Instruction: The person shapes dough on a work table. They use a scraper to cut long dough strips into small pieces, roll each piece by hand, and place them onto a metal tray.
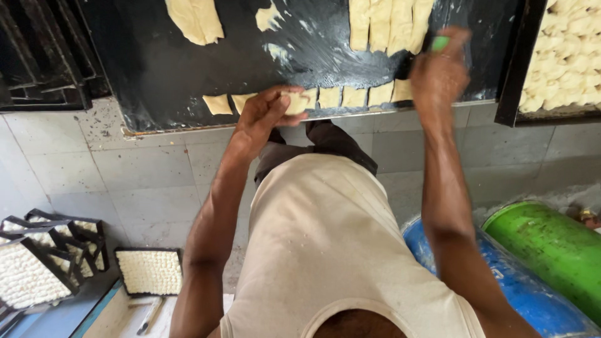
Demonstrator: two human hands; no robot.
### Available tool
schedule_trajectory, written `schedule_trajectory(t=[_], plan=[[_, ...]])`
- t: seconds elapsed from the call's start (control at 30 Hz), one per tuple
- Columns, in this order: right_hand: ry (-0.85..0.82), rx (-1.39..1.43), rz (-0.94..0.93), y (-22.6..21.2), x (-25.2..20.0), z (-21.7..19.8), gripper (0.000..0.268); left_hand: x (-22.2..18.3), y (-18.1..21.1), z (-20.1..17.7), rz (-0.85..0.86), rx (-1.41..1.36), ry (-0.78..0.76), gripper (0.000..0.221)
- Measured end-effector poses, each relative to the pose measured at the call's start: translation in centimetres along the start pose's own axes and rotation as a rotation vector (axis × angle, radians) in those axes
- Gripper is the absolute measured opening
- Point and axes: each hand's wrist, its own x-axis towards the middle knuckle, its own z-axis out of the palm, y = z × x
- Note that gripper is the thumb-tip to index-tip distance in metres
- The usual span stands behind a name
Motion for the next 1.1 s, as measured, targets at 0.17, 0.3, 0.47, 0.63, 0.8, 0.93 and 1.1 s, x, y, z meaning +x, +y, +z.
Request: schedule_trajectory(t=[0.17,0.3,0.47,0.63,0.8,0.93,1.1], plan=[[0.022,0.102,-0.028,0.5,1.3,-5.6,0.052,1.2,0.5,0.8,0.056,0.022,0.023,0.030],[0.081,0.034,-0.028,1.7,-0.8,-8.7,0.054,-0.4,0.7,0.2,-0.002,0.186,0.200,0.032],[-0.058,-0.086,-0.002,4.2,3.2,-2.1,0.055,0.3,1.4,2.3,0.020,0.184,0.214,0.047],[-0.058,-0.164,-0.306,9.7,6.8,-4.9,0.015,3.2,1.2,6.4,-0.002,0.156,0.085,0.034],[-0.264,0.442,0.023,9.6,3.3,-9.4,0.028,3.6,1.0,5.3,-0.018,0.262,0.184,0.034],[-0.421,0.172,-0.043,5.2,-2.6,-8.9,0.023,3.1,-1.1,4.3,0.075,0.016,0.236,0.031],[-0.457,0.553,0.160,-0.8,-4.2,-10.7,0.031,5.2,-2.1,5.7,0.010,0.446,0.194,0.032]])
